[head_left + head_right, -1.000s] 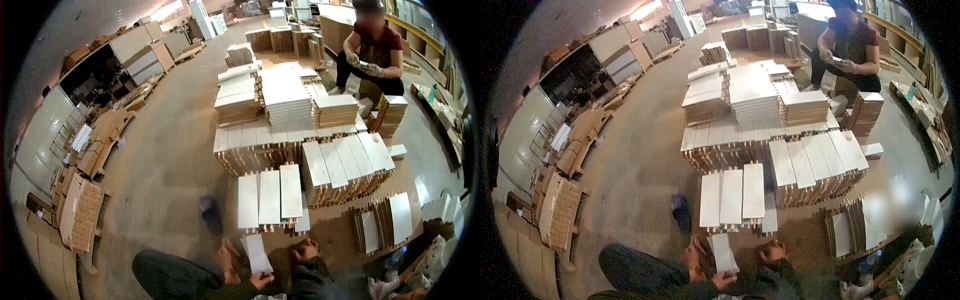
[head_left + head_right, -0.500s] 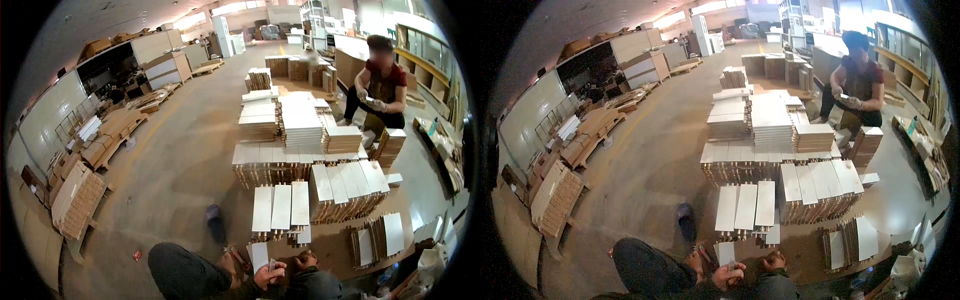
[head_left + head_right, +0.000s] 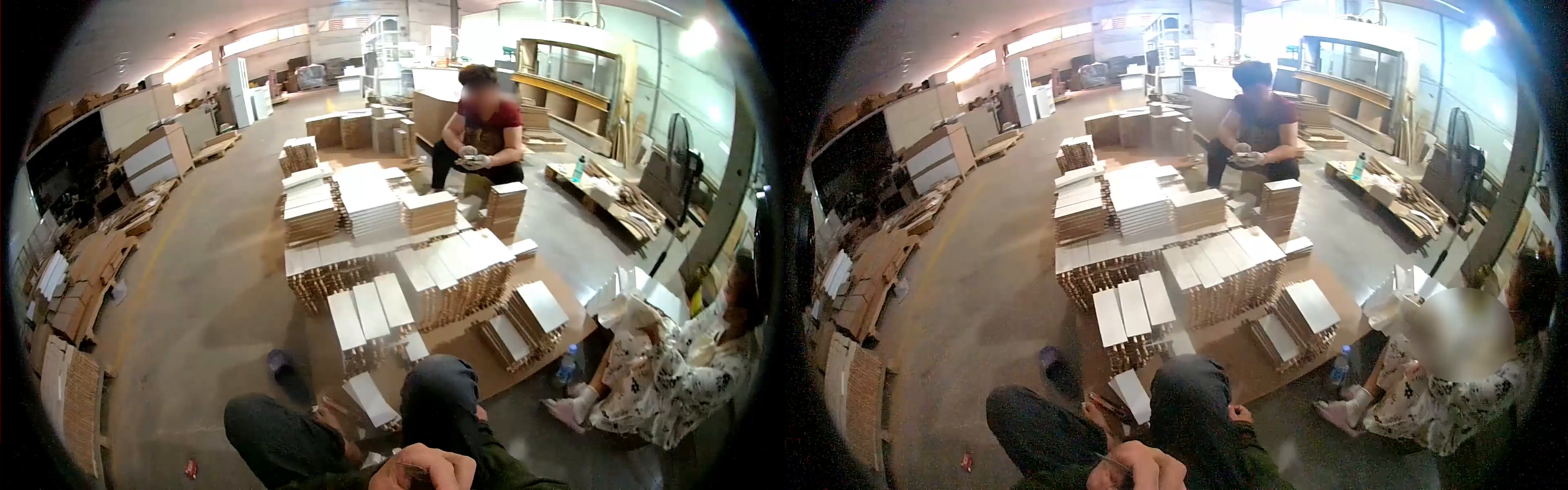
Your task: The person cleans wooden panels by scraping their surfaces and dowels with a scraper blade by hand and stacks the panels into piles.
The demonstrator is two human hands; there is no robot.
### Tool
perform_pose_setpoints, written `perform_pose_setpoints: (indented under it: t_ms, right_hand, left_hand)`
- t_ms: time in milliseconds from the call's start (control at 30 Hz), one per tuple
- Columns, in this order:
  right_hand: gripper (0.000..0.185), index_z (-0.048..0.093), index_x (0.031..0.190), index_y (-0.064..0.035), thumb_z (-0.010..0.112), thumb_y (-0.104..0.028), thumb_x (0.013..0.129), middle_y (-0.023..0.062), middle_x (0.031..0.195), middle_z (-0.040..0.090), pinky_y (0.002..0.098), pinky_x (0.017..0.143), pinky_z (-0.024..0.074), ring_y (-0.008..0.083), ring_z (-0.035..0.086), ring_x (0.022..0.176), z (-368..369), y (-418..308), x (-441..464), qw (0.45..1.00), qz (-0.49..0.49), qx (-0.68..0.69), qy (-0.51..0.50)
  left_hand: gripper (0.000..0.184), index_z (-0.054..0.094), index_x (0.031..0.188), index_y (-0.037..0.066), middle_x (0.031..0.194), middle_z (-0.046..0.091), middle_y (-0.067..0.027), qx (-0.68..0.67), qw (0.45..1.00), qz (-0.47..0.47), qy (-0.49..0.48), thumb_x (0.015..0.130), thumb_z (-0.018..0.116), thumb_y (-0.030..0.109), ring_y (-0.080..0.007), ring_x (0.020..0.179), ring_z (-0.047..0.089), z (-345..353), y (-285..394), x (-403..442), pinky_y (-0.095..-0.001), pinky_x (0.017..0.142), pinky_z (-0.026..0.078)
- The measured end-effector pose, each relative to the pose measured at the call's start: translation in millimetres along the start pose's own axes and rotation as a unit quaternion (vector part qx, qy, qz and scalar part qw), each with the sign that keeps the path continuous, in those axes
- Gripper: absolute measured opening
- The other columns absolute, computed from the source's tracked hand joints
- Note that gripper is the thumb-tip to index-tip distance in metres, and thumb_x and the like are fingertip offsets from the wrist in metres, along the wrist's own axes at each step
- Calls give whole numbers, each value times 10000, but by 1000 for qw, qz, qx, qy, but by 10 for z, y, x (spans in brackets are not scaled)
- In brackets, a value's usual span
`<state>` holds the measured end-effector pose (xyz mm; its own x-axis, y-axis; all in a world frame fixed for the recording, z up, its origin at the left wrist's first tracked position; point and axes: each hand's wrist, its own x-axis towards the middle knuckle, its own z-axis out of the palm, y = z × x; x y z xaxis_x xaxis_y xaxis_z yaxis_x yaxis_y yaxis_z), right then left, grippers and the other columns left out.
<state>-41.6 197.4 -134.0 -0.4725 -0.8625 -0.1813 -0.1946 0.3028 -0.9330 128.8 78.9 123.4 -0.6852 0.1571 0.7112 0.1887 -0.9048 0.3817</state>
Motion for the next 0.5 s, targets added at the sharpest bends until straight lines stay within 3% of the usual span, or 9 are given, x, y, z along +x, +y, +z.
perform_pose_setpoints:
  t_ms: [67,233,333,433,500]
  right_hand:
    - [476,534,1078,-155,553,-503,754,76,1009,509,485,902,338,304,441,1010,-77,-15,-187,999,14,8,43]
    - [518,494,1114,-164,532,-530,751,77,1058,468,491,921,315,311,406,1045,-273,-158,-275,995,28,11,100]
    - [543,470,1136,-170,519,-547,749,78,1088,444,494,932,302,315,385,1066,-318,-196,-250,994,36,8,104]
    - [569,445,1158,-175,507,-564,747,78,1117,419,497,943,288,319,364,1087,-334,-228,-156,994,45,0,96]
    - [586,429,1173,-179,498,-575,746,79,1137,403,499,950,279,321,350,1101,-328,-228,-88,994,54,-6,92]
  left_hand:
    - [262,585,953,-101,852,525,-167,-45,997,55,-7,801,634,106,-196,622,499,206,-44,143,-287,548,389]
    - [262,594,916,-68,808,525,-136,113,991,73,-21,765,671,131,-175,653,493,283,47,123,-251,557,370]
    - [326,585,913,-70,787,519,-119,152,970,180,-59,744,708,181,-158,653,459,276,-63,130,-250,538,345]
    - [371,573,934,-71,786,500,-112,148,972,183,-10,739,722,208,-148,625,432,407,-13,101,-257,506,321]
    - [390,563,947,-75,791,488,-110,125,978,163,-30,735,728,208,-143,606,417,411,59,111,-261,490,306]
